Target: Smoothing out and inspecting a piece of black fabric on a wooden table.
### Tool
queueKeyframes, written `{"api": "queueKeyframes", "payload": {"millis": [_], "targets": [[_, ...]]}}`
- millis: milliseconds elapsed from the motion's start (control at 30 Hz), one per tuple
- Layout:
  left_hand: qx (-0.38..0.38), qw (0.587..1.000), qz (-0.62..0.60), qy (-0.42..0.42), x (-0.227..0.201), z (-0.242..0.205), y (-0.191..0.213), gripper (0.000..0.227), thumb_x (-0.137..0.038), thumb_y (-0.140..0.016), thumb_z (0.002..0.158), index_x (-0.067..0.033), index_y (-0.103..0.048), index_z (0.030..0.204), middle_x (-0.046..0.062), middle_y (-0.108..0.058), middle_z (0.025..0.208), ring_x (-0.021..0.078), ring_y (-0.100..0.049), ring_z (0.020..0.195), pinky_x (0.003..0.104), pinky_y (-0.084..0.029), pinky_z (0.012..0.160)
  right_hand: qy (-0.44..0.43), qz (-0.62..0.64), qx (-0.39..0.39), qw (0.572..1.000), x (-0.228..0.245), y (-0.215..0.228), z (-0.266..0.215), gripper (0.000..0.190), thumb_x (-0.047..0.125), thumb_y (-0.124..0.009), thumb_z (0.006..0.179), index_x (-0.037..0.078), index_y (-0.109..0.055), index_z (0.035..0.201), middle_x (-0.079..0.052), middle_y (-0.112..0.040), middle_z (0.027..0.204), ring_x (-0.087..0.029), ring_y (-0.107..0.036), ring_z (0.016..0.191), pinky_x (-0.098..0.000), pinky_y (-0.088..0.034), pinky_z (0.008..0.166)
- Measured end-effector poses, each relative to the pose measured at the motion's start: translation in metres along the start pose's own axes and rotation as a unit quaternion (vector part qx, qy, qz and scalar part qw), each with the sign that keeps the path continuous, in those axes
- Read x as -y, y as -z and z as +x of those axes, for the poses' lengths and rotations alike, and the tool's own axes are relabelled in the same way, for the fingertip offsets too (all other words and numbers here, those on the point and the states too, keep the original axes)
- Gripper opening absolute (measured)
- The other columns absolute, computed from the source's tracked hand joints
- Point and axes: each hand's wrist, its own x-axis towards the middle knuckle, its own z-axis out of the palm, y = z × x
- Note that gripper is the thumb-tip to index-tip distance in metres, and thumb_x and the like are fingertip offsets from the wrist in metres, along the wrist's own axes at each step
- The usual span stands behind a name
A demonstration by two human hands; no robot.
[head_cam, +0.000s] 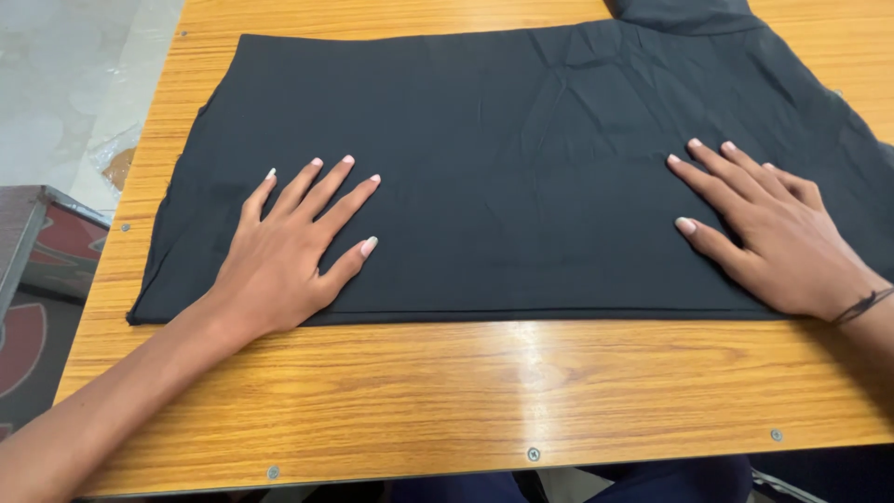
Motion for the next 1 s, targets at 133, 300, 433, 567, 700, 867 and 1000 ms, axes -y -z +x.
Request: {"api": "queueKeyframes", "payload": {"millis": [133,300,433,567,700,867,1000], "targets": [[-0.001,1.000,0.007,0.006,-0.001,0.001,-0.004,0.064,-0.052,-0.042,0.102,-0.0231,-0.039,0.159,0.010,-0.034,0.165,0.0341,-0.029,0.151,0.062,-0.016,0.119,-0.003,-0.027,-0.002,1.000,0.012,0.005,0.012,0.065,0.056,-0.044,0.098,0.026,-0.042,0.156,-0.011,-0.031,0.168,-0.031,-0.025,0.154,-0.0500,-0.016,0.117],[-0.003,1.000,0.025,0.004,-0.002,0.000,-0.005,0.066,-0.052,-0.042,0.101,-0.0220,-0.037,0.160,0.010,-0.033,0.165,0.0338,-0.028,0.151,0.063,-0.014,0.119,0.090,0.022,-0.019,0.995,0.088,0.016,0.050,0.074,0.050,-0.046,0.102,0.002,-0.039,0.156,-0.020,-0.032,0.166,-0.034,-0.025,0.153,-0.0534,-0.020,0.118],[-0.001,1.000,0.021,0.005,-0.002,0.000,-0.003,0.067,-0.052,-0.042,0.101,-0.0217,-0.037,0.160,0.009,-0.033,0.165,0.0331,-0.028,0.151,0.063,-0.014,0.119,0.132,0.106,-0.010,0.986,0.137,0.001,0.071,0.070,0.044,-0.045,0.104,-0.002,-0.036,0.156,-0.021,-0.032,0.166,-0.033,-0.026,0.155,-0.0482,-0.024,0.122],[-0.002,1.000,0.016,0.006,-0.002,0.001,-0.001,0.067,-0.052,-0.043,0.100,-0.0203,-0.038,0.159,0.010,-0.034,0.164,0.0333,-0.029,0.150,0.062,-0.015,0.119,0.166,0.117,0.005,0.979,0.142,-0.005,0.073,0.066,0.039,-0.043,0.107,0.000,-0.033,0.159,-0.017,-0.033,0.167,-0.030,-0.028,0.155,-0.0452,-0.024,0.122],[-0.007,1.000,0.005,0.002,-0.002,0.001,0.000,0.067,-0.051,-0.043,0.100,-0.0196,-0.039,0.159,0.010,-0.035,0.164,0.0337,-0.030,0.150,0.062,-0.016,0.120,0.149,0.060,0.017,0.987,0.115,0.000,0.057,0.067,0.043,-0.039,0.105,0.004,-0.031,0.160,-0.013,-0.033,0.166,-0.030,-0.026,0.154,-0.0470,-0.022,0.121],[-0.008,1.000,0.001,0.004,-0.003,0.001,0.001,0.067,-0.051,-0.045,0.100,-0.0203,-0.041,0.158,0.010,-0.036,0.164,0.0329,-0.029,0.151,0.062,-0.015,0.121,0.088,0.027,0.036,0.995,0.053,0.001,0.026,0.066,0.043,-0.034,0.105,0.009,-0.027,0.162,-0.011,-0.030,0.167,-0.030,-0.024,0.154,-0.0492,-0.018,0.120],[-0.036,0.999,-0.021,0.018,-0.003,-0.002,0.003,0.066,-0.052,-0.048,0.098,-0.0210,-0.044,0.155,0.013,-0.033,0.165,0.0345,-0.024,0.154,0.064,-0.010,0.121,0.031,0.008,0.039,0.999,0.008,0.011,-0.004,0.066,0.042,-0.034,0.102,0.014,-0.027,0.162,-0.009,-0.030,0.167,-0.030,-0.023,0.154,-0.0495,-0.018,0.119]]}}
